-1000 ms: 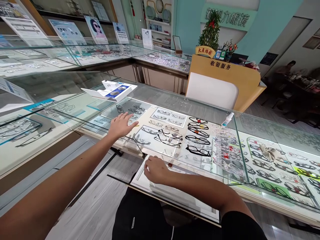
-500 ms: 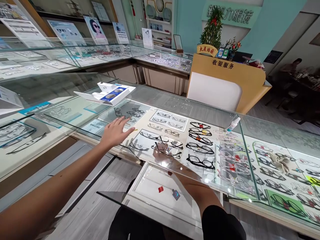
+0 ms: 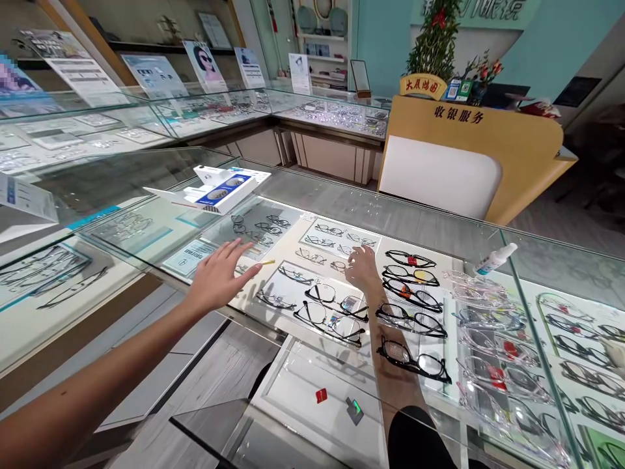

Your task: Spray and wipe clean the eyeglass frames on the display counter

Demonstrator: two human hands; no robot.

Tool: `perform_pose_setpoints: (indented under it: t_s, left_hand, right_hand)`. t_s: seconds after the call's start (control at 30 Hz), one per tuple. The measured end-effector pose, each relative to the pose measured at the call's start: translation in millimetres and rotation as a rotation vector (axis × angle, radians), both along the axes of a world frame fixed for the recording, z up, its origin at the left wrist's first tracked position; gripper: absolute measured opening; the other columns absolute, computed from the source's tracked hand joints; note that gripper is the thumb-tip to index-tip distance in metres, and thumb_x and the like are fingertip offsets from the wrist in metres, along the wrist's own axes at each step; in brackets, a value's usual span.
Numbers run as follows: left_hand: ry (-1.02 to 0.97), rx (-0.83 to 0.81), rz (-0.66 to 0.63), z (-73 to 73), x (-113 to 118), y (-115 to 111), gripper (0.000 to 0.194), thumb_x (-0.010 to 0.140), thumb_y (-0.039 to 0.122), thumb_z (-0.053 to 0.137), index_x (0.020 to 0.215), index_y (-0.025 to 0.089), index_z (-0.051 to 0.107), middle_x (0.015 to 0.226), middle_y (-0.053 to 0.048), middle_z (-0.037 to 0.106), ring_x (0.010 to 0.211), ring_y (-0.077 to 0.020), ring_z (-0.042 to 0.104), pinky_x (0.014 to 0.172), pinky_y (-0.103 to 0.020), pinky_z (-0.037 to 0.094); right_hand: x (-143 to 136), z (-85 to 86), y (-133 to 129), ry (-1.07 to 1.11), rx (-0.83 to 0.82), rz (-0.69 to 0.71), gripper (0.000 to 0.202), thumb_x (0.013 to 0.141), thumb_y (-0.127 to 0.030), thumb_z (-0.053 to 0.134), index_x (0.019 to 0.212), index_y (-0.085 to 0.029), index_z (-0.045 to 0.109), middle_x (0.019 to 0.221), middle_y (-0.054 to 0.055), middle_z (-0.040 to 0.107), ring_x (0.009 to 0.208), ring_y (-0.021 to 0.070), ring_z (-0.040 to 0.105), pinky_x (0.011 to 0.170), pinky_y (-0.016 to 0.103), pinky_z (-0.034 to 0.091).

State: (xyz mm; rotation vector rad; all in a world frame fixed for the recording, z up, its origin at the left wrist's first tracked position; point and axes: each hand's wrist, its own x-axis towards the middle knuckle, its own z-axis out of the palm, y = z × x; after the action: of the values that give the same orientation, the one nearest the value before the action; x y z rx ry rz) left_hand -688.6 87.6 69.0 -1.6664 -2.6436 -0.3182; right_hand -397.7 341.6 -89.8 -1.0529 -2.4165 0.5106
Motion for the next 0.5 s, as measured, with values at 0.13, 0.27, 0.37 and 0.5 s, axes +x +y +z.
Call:
perform_pose_setpoints:
  t_s: [0.13, 0.27, 0.37, 0.5]
  left_hand:
    - [-0.001, -0.021, 0.018, -0.3, 0.1, 0.7, 0.079, 0.099, 0.076, 0.031, 0.162, 0.029, 0.045, 0.177, -0.006, 0.030, 0.164, -0.0348, 0.025, 0.129, -0.059, 0.026]
    - [0.003, -0.031, 0.032, -1.0, -0.1, 1.3, 0.077, 0.099, 0.074, 0.035, 0.162, 0.031, 0.045, 0.176, -0.005, 0.031, 0.163, -0.0355, 0.026, 0.129, -0.056, 0.026]
    - [0.000, -0.025, 0.029, -1.1, -0.1, 1.4, 0.076, 0.099, 0.073, 0.037, 0.162, 0.031, 0.046, 0.176, -0.005, 0.032, 0.163, -0.0369, 0.027, 0.129, -0.056, 0.026]
    - [-0.005, -0.014, 0.025, -0.9, 0.3, 1.0, 0.078, 0.099, 0.074, 0.036, 0.162, 0.029, 0.046, 0.176, -0.006, 0.032, 0.162, -0.0375, 0.027, 0.129, -0.056, 0.025]
  right_hand:
    - [-11.2, -5.5, 5.0, -0.056, 0.010, 0.038, 0.009, 0.070, -0.020, 0.070, 0.075, -0.021, 0.063, 0.116, 0.010, 0.069, 0.132, 0.0314, 0.044, 0.124, 0.050, 0.019]
    - [-17.9, -2.1, 3.0, -0.164, 0.033, 0.065, 0.006, 0.074, -0.016, 0.064, 0.071, -0.021, 0.062, 0.104, 0.011, 0.069, 0.118, 0.0297, 0.050, 0.125, 0.049, 0.015]
    - [-23.2, 1.3, 0.5, -0.244, 0.032, 0.061, 0.010, 0.079, -0.014, 0.062, 0.072, -0.021, 0.065, 0.103, 0.014, 0.069, 0.113, 0.0305, 0.052, 0.124, 0.050, 0.015]
    - [-29.0, 7.3, -5.8, -0.261, 0.027, 0.043, 0.012, 0.084, -0.013, 0.059, 0.079, -0.018, 0.069, 0.101, 0.015, 0.070, 0.109, 0.0304, 0.054, 0.123, 0.051, 0.019]
